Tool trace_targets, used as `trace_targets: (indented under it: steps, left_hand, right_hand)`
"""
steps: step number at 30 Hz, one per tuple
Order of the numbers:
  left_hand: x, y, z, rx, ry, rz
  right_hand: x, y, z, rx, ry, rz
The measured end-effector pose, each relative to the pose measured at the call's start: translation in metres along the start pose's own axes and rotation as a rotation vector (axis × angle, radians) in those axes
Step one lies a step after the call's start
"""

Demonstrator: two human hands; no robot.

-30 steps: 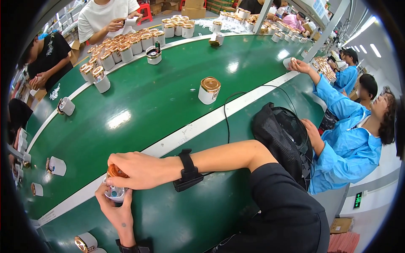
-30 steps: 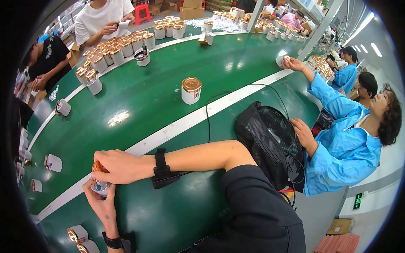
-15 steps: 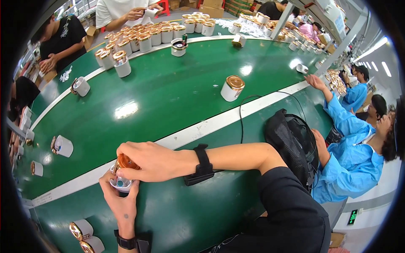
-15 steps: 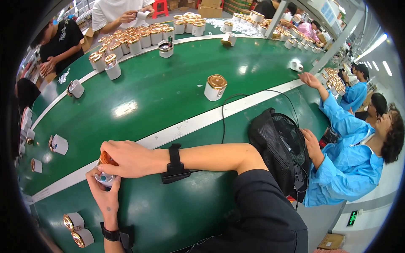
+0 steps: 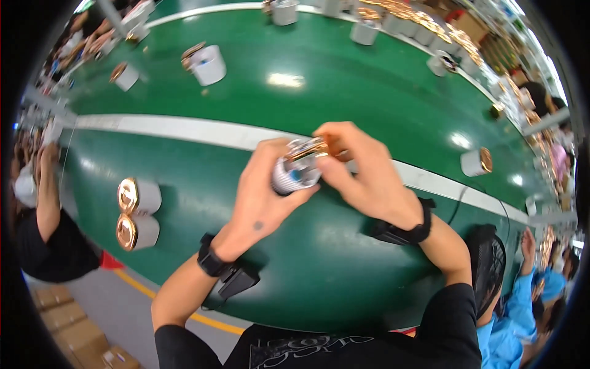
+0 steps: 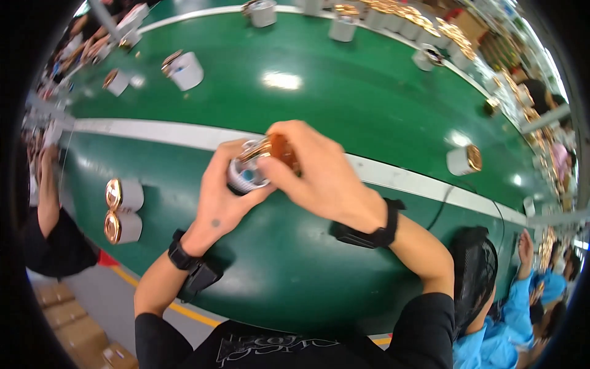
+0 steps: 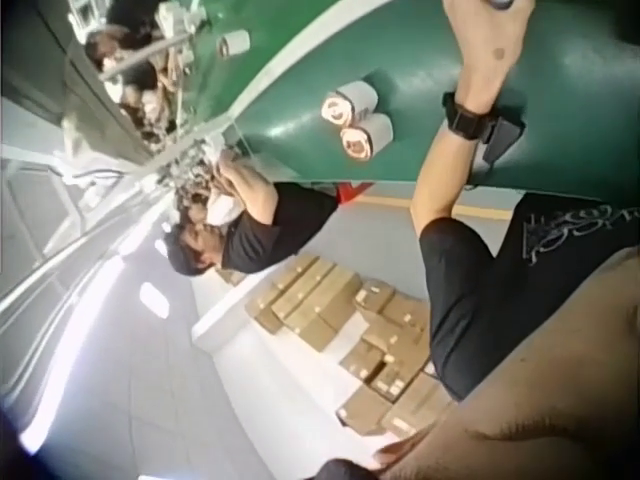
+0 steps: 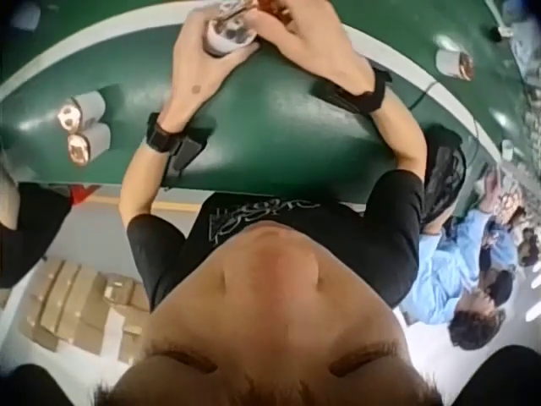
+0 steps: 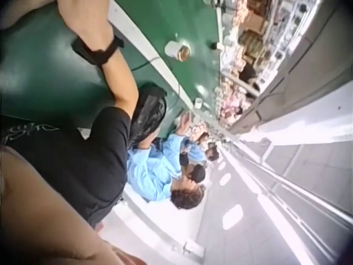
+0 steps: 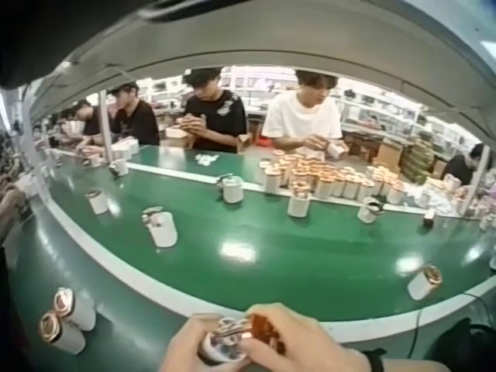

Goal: The person assembles electronic devices by inserting internal components into a white base and snapping a gold-rimmed top into place. They repeat this process multiple times, picking up parts and setting finished units aside on the green assembly line.

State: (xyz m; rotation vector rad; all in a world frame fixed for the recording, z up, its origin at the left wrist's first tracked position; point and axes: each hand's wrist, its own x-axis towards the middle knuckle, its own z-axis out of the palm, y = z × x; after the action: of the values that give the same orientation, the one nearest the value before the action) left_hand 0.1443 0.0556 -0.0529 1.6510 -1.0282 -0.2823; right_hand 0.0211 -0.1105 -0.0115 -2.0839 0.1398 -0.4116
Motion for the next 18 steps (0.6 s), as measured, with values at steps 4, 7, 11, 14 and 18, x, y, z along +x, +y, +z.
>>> trace_targets:
  steps: [4,7,11,14,18]
  left_hand:
    - [-0.0012,-0.0073,-0.0057,-0.043,-0.020,0.012]
    - [-0.0023,-0.0109,-0.0071,0.030,-0.039,0.082]
    - [-0.0024,-0.0076,-0.0060,0.042,-0.037,0.084]
    - [-0.0022,-0.0092,-0.0065,0.057,-0.040,0.098]
    - [-0.0026,-0.0110,-0.0078,0.103,-0.049,0.096]
  right_hand:
    - [0.0035,-0.0024,0.0040,-0.121,0.014,-0.023]
    - [0.0042,-0.0018,0.0051,-0.145,0.020,-0.054]
    - [0.0042,-0.0035,0.0029,-0.130,0.013,-0.031]
    - [0.0063,0.0006,0.0050,-0.130,0.052,-0.100]
    - [0.0078,-0.0009,0.0044,-0.185,0.043,-0.125]
